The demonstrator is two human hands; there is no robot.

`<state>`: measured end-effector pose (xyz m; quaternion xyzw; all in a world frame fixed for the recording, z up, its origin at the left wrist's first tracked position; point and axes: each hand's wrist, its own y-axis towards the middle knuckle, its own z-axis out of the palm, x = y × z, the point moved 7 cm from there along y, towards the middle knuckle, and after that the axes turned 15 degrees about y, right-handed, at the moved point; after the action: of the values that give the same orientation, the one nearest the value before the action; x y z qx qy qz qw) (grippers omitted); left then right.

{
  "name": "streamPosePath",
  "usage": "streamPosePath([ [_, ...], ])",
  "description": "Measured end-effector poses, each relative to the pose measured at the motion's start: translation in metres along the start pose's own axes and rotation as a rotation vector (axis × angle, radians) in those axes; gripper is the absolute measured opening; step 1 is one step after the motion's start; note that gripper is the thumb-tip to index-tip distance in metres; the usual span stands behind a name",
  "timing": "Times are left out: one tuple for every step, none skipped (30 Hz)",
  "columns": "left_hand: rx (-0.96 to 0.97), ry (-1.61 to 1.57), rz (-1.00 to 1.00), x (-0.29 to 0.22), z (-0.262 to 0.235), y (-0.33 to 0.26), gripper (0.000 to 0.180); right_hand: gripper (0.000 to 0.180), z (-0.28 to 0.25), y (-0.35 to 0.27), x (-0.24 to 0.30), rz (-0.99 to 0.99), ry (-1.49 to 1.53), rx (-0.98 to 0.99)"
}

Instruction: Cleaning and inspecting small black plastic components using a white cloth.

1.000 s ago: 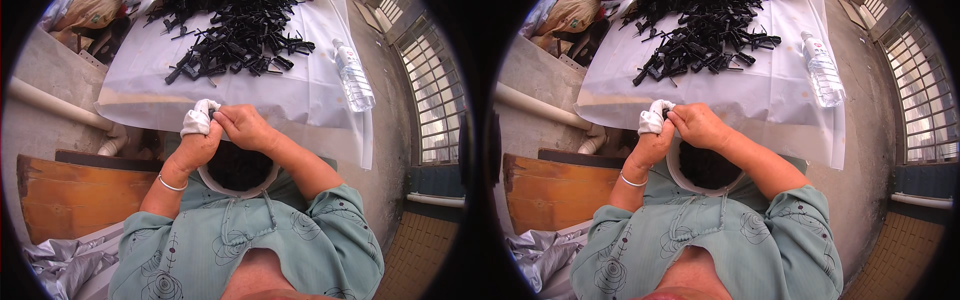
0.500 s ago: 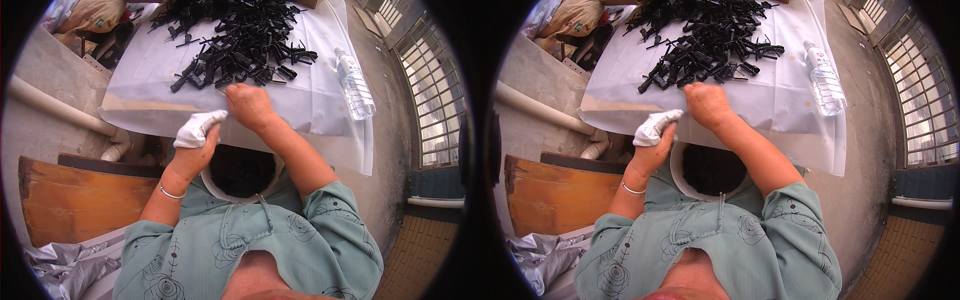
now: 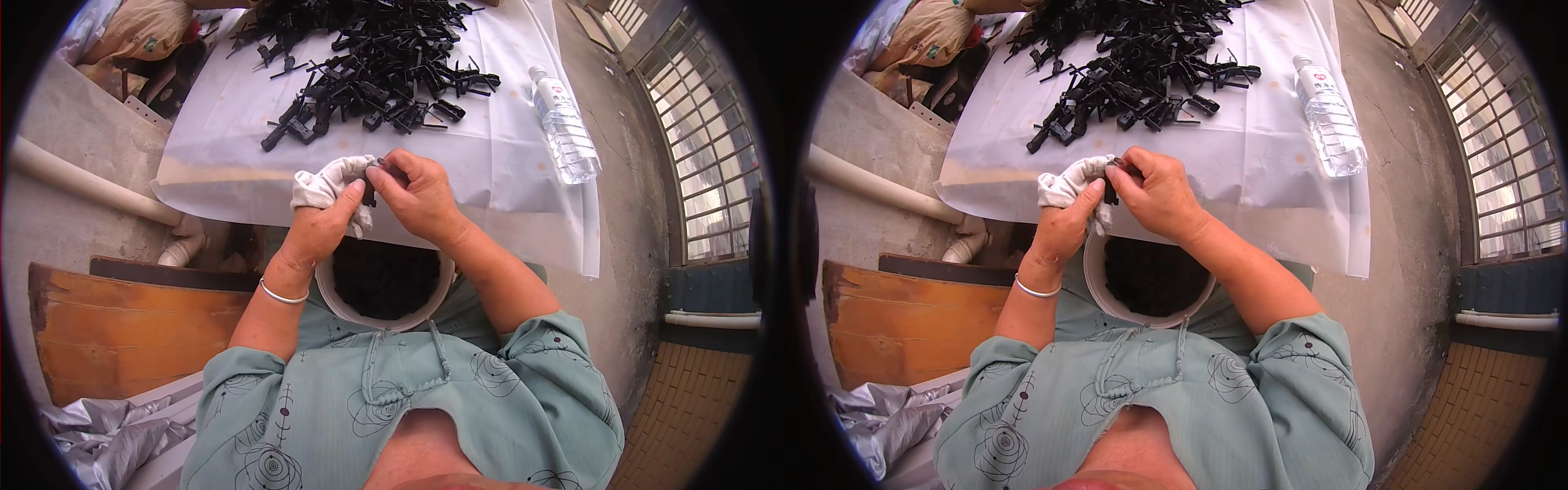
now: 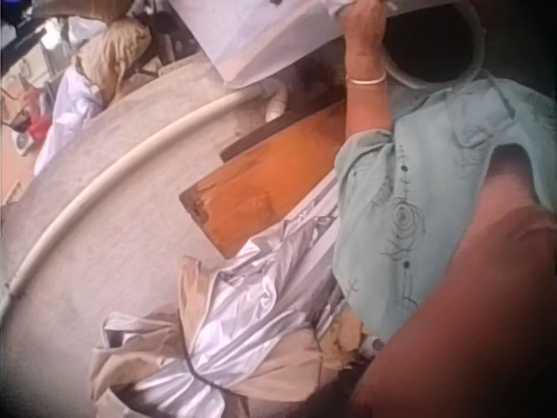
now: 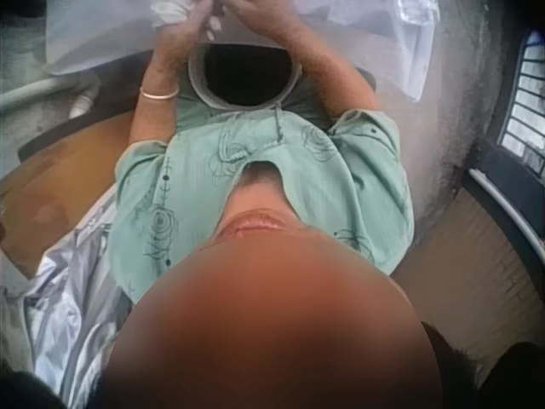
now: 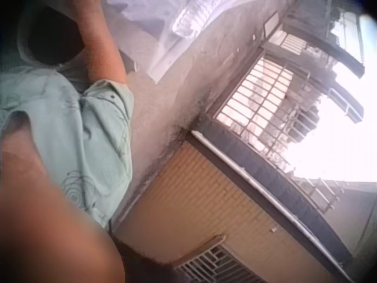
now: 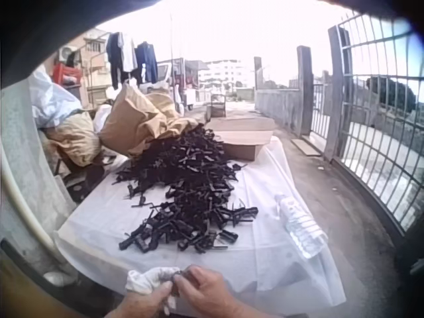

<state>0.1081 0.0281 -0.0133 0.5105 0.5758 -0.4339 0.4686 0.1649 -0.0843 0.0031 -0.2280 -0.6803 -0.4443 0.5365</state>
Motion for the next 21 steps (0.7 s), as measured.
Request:
streamPosePath([
  [0.006, -0.052, 0.032, -0.002, 0.002, 0.0, 0.027, 0.017, -0.003, 0.001, -0.007, 0.093, 0.119, -0.032],
  [0.007, -0.05, 0.033, -0.004, 0.004, -0.002, 0.027, 0.017, -0.004, 0.002, -0.007, 0.091, 0.12, -0.033],
  [-0.02, 0.001, 0.043, -0.008, 0.004, -0.003, 0.027, 0.017, -0.003, 0.001, -0.005, 0.07, 0.144, 0.004],
  [-0.048, 0.051, 0.053, -0.011, 0.004, -0.004, 0.027, 0.019, -0.002, 0.001, -0.003, 0.049, 0.168, 0.042],
  [-0.045, 0.052, 0.052, -0.013, 0.006, -0.003, 0.027, 0.019, -0.005, 0.0, -0.002, 0.049, 0.168, 0.04],
  [-0.109, 0.107, 0.073, -0.016, 0.004, -0.003, 0.027, 0.02, -0.004, -0.001, 0.0, 0.024, 0.086, 0.105],
  [-0.173, 0.162, 0.093, -0.019, 0.001, -0.004, 0.028, 0.022, -0.001, -0.002, 0.002, -0.001, 0.004, 0.17],
  [-0.173, 0.162, 0.093, -0.018, 0.002, -0.004, 0.028, 0.022, 0.0, -0.002, 0.002, -0.001, 0.004, 0.17],
  [-0.219, 0.37, 0.189, -0.024, 0.003, -0.006, 0.028, 0.024, 0.002, -0.004, -0.003, 0.07, -0.013, 0.177],
  [-0.265, 0.578, 0.286, -0.03, 0.004, -0.008, 0.028, 0.026, 0.004, -0.005, -0.009, 0.14, -0.029, 0.184],
  [-0.263, 0.577, 0.287, -0.029, 0.005, -0.007, 0.028, 0.026, 0.006, -0.006, -0.013, 0.141, -0.03, 0.183],
  [-0.293, 0.642, 0.377, -0.035, 0.006, -0.008, 0.028, 0.026, 0.006, -0.007, -0.02, 0.17, 0.045, 0.144],
  [-0.323, 0.707, 0.468, -0.04, 0.008, -0.011, 0.028, 0.027, 0.005, -0.008, -0.024, 0.199, 0.121, 0.105],
  [-0.322, 0.706, 0.469, -0.043, 0.009, -0.013, 0.028, 0.027, 0.004, -0.01, -0.025, 0.199, 0.119, 0.104],
  [-0.256, 0.624, 0.328, -0.038, 0.008, -0.012, 0.029, 0.027, 0.005, -0.012, -0.024, 0.22, 0.142, 0.116],
  [-0.19, 0.54, 0.188, -0.03, 0.009, -0.011, 0.03, 0.027, 0.005, -0.012, -0.022, 0.24, 0.165, 0.129],
  [-0.189, 0.54, 0.188, -0.025, 0.008, -0.006, 0.03, 0.027, 0.001, -0.011, -0.02, 0.24, 0.165, 0.128],
  [-0.212, 0.45, 0.299, -0.026, 0.007, -0.002, 0.031, 0.026, -0.003, -0.008, -0.012, 0.18, 0.128, 0.148],
  [-0.234, 0.359, 0.409, -0.029, 0.004, -0.002, 0.032, 0.026, -0.006, -0.006, -0.003, 0.12, 0.091, 0.168],
  [-0.19, 0.199, 0.302, -0.02, 0.002, 0.0, 0.032, 0.02, -0.011, -0.004, 0.006, 0.073, 0.018, 0.127],
  [-0.187, 0.199, 0.303, -0.023, 0.001, 0.0, 0.032, 0.02, -0.015, -0.004, 0.005, 0.073, 0.018, 0.124],
])
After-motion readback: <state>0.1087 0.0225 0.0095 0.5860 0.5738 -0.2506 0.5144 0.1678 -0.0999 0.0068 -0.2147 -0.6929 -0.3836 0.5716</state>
